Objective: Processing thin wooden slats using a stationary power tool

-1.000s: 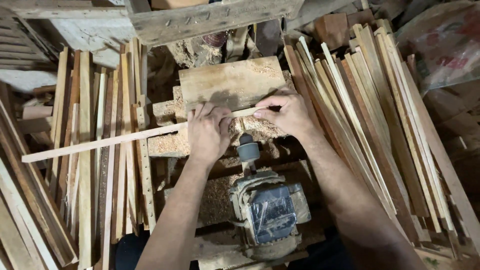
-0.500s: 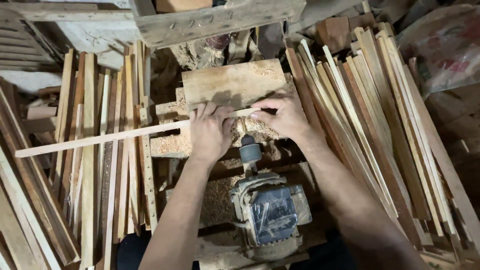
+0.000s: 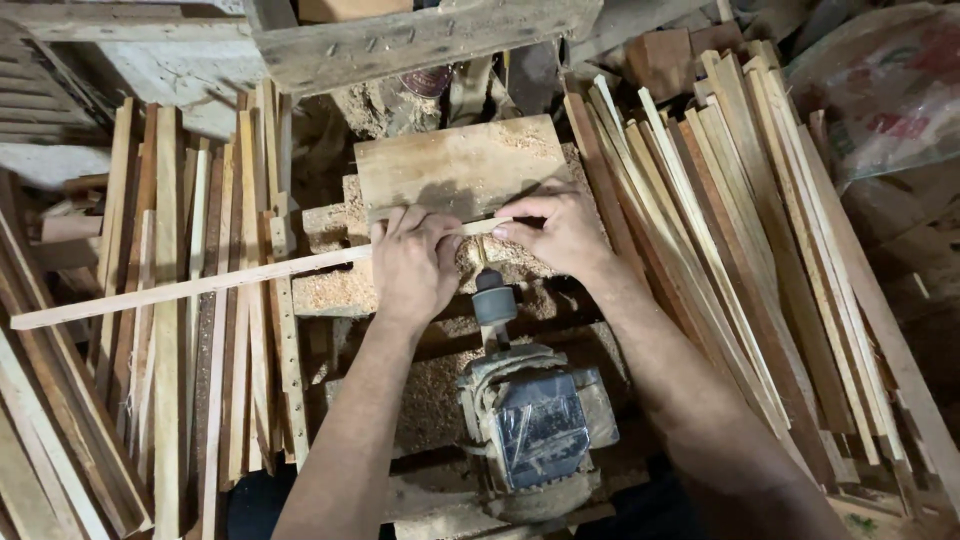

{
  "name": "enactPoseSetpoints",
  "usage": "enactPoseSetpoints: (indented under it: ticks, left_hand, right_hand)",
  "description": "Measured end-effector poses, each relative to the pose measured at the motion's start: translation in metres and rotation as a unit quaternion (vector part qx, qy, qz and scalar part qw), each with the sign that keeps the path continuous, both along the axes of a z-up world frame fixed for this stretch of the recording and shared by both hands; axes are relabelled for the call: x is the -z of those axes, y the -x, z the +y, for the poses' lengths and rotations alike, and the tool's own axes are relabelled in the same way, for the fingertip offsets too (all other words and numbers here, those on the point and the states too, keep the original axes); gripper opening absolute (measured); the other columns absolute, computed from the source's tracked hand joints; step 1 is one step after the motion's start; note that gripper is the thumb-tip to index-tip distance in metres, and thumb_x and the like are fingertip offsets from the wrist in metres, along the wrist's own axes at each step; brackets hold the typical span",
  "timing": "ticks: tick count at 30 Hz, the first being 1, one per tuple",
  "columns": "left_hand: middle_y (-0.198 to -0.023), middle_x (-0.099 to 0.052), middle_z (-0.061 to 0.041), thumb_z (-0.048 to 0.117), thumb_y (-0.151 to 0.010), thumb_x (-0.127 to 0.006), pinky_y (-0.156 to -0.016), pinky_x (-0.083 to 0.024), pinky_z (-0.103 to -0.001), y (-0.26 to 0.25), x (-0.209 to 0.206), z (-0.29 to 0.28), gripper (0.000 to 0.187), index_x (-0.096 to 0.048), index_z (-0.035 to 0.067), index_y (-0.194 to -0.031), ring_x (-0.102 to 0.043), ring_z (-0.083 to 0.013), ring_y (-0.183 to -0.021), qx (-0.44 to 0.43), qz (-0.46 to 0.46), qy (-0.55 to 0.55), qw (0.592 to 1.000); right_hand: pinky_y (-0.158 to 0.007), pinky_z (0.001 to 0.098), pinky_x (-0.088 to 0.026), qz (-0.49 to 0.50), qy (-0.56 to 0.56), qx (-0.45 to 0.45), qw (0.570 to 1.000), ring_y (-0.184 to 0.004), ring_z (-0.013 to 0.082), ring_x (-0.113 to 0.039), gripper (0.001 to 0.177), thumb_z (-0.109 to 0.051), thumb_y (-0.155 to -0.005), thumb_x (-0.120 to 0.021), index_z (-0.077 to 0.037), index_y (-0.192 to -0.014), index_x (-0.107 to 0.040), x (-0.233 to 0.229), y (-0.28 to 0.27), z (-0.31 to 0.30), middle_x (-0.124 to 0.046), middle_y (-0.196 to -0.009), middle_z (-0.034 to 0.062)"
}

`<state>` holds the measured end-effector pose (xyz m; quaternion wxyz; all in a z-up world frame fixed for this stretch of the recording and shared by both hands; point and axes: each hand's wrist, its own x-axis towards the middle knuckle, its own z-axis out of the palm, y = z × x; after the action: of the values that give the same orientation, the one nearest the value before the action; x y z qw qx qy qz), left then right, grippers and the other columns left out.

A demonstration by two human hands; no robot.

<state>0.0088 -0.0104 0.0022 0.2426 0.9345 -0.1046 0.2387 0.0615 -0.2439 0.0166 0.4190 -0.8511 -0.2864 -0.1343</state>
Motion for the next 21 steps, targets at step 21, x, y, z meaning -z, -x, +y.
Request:
enactPoseSetpoints:
  ticks: [21]
  left_hand:
    - [-0.092,-0.063,-0.001,0.022,-0.081,-0.081,-0.085,-0.043,-0.04,0.004,-0.012,-0.004,0.016,-0.077,0.02,-0.096,-0.059,-0.024,-0.097,-0.017,0.003,-0.003,1.0]
  right_hand:
    - [-0.073,0.0334,-0.052,0.026,0.013,0.003,1.0,-0.083,0.0257,-0.068,0.02,-0.025,-0.08,-0.088,-0.024,-0.099,-0.083,-0.013,0.009,0.011,-0.077,-0.08,0.0065]
